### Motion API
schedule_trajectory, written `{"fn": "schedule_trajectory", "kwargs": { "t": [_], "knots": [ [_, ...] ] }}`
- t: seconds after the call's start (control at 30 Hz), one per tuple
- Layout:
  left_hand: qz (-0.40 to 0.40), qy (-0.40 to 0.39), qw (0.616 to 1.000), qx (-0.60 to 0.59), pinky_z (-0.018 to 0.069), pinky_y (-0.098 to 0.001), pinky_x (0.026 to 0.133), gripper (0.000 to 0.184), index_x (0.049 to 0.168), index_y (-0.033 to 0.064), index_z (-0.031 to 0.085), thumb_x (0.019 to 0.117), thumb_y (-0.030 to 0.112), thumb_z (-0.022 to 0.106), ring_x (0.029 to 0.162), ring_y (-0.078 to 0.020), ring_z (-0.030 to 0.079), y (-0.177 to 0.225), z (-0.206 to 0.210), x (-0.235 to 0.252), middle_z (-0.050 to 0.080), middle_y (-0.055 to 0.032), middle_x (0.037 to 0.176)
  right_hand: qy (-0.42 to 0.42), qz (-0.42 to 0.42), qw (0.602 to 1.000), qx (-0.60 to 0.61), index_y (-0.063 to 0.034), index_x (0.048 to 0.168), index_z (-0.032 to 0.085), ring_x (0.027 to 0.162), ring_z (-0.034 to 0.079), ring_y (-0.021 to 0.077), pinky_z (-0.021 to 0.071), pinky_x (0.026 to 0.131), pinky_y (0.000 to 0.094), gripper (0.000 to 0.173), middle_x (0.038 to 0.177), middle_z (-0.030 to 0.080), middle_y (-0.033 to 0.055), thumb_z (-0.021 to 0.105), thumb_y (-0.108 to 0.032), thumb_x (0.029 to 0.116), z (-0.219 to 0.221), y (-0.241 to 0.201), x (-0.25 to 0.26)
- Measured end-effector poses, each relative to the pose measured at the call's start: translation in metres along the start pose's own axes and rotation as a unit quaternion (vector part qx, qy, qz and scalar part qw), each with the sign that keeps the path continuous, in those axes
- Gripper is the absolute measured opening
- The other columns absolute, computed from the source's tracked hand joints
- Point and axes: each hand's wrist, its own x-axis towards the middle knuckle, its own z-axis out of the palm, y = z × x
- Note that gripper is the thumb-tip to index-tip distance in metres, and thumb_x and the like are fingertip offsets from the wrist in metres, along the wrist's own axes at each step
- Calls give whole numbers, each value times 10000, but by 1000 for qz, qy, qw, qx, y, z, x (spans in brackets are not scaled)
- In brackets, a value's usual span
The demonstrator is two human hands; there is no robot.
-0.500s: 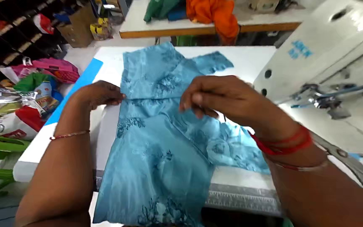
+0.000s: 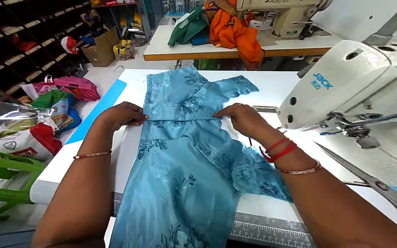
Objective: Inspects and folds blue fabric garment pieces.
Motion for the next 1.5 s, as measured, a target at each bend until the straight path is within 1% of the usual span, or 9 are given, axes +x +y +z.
{"fn": "schedule_trajectory", "kwargs": {
  "t": [0.17, 0.23, 0.33, 0.57, 0.73, 0.9, 1.2, 1.4, 1.5],
  "knots": [
    [-1, 2, 1000, -4, 514, -171, 589, 117, 888, 42, 592, 1004, 37, 606, 572, -32, 592, 0, 0, 0, 613, 10, 676, -35, 39, 999, 3, -163, 1229, 759, 1160, 638, 410, 481, 940, 632, 410, 1198, 711, 184, 512, 54, 982, -7, -5, 0],
    [-2, 3, 1000, -6, 510, -170, 589, 122, 882, 45, 594, 1003, 37, 607, 569, -33, 587, 1, 0, 0, 606, 10, 671, -26, 28, 999, 16, -145, 1216, 759, 1147, 643, 402, 478, 940, 629, 274, 1183, 715, 176, 583, -74, 1019, -5, -1, 0],
    [-6, -1, 1000, -13, 507, -166, 583, 128, 874, 47, 589, 1000, 33, 610, 565, -33, 582, 0, 0, 1, 605, 9, 670, -3, 7, 1000, 26, -114, 1177, 762, 1145, 642, 387, 481, 942, 626, 236, 1168, 725, 147, 714, -220, 972, 1, 2, 0],
    [-6, 2, 1000, -15, 514, -169, 591, 126, 876, 49, 586, 998, 40, 614, 574, -32, 593, -1, -1, 1, 612, 12, 678, -27, 33, 999, 27, -82, 1203, 729, 1165, 611, 404, 470, 949, 620, 290, 1200, 692, 164, 763, -181, 932, 0, -5, 3],
    [11, 8, 1000, -8, 534, -205, 633, 88, 992, 10, 647, 1008, 93, 623, 605, -35, 605, -9, -5, 3, 650, 12, 733, -12, -20, 1000, 18, -56, 1206, 725, 1169, 615, 442, 449, 993, 661, 294, 1201, 694, 200, 766, -125, 923, 6, 2, 5],
    [-4, -8, 999, -37, 540, -200, 650, 108, 1025, 19, 629, 1039, 114, 581, 619, -33, 606, -4, -5, -2, 631, 20, 750, -6, -3, 1000, 17, -40, 1199, 728, 1137, 616, 470, 454, 942, 693, 294, 1199, 685, 215, 773, -95, 914, 5, -3, 2],
    [-12, -3, 999, -34, 536, -201, 636, 116, 998, 6, 660, 1023, 108, 609, 602, -38, 606, -3, -2, 1, 638, 10, 728, 5, -5, 1000, 5, -25, 1157, 743, 1061, 655, 435, 502, 888, 652, 276, 1138, 700, 211, 793, -103, 898, 5, -3, -1],
    [-14, 1, 999, -33, 539, -197, 622, 123, 974, 11, 661, 1026, 104, 601, 591, -39, 611, -3, -2, 0, 636, 11, 708, 8, -14, 1000, -3, -42, 1168, 745, 1079, 651, 432, 489, 902, 665, 273, 1152, 703, 196, 783, -128, 912, 6, 0, 0],
    [-14, 9, 1000, -16, 536, -200, 627, 146, 951, 17, 654, 1035, 116, 586, 589, -34, 603, -1, -1, -3, 626, 21, 701, -3, -2, 1000, -5, -40, 1193, 730, 1131, 641, 428, 475, 958, 657, 296, 1182, 696, 207, 775, -151, 923, 5, -2, 0]
  ]
}}
